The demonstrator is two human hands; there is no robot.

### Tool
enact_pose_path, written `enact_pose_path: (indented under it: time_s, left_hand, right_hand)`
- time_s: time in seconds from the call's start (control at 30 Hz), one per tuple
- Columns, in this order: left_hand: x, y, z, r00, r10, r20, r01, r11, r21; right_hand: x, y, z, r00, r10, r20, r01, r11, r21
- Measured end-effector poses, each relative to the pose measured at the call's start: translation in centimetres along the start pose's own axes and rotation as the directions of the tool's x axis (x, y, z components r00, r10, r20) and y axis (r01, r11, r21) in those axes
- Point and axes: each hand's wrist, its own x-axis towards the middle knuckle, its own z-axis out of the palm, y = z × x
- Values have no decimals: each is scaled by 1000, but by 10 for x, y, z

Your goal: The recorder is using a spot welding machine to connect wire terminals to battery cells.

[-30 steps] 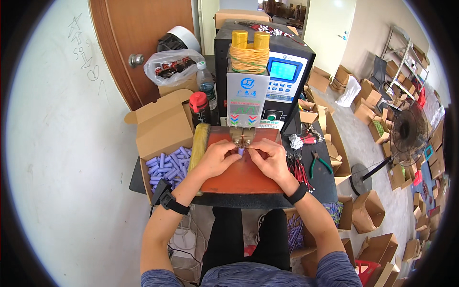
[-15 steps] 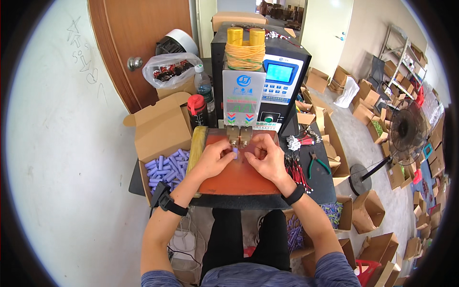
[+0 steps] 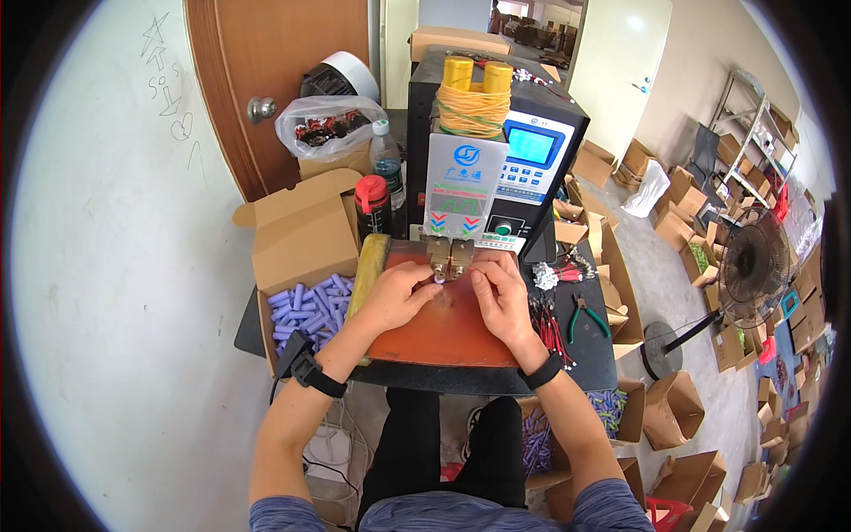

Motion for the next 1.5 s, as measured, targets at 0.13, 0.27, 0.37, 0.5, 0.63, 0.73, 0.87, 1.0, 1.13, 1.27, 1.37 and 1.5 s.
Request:
enact_pose_path:
  time_s: [0.13, 0.27, 0.37, 0.5, 0.63, 0.73, 0.87, 1.0, 1.13, 1.27, 1.37, 1.5]
  left_hand:
    - [1, -1, 0, 997, 72, 13, -72, 997, 10]
    - [1, 1, -1, 993, 114, 31, -114, 993, -9]
    - [2, 3, 0, 995, 94, 45, -93, 995, -28]
    - [2, -1, 2, 995, 94, 36, -93, 995, -25]
    - [1, -4, 1, 990, 103, 101, -105, 994, 14]
    - [1, 0, 1, 990, 67, 121, -71, 997, 25]
    - [1, 2, 1, 990, 70, 124, -77, 996, 51]
    - [1, 1, 1, 989, 65, 135, -76, 994, 77]
    - [1, 0, 3, 990, 72, 118, -81, 994, 75]
    - [0, 2, 2, 990, 70, 122, -81, 993, 87]
    - [0, 3, 3, 990, 65, 122, -76, 993, 91]
    - [0, 6, 3, 992, 48, 119, -59, 994, 88]
  right_hand:
    - [-6, 2, -2, 992, 102, 80, -105, 994, 41]
    - [-8, -6, -5, 977, 194, 83, -175, 964, -200]
    - [-7, -6, -4, 982, 173, 79, -146, 952, -270]
    - [-6, -7, -3, 994, 67, 81, -43, 964, -263]
    - [-4, -8, -5, 993, -1, 122, 34, 962, -270]
    - [-3, -8, -4, 993, -63, 100, 85, 968, -235]
    - [-3, -8, -2, 989, -72, 126, 101, 965, -241]
    - [-2, -10, -1, 983, -102, 153, 144, 944, -295]
    - [-3, -9, 0, 979, -121, 165, 172, 925, -340]
    - [-4, -10, 2, 978, -136, 159, 186, 916, -357]
    - [-4, -10, 2, 978, -130, 165, 183, 913, -365]
    - [-4, -9, 2, 976, -145, 164, 195, 915, -352]
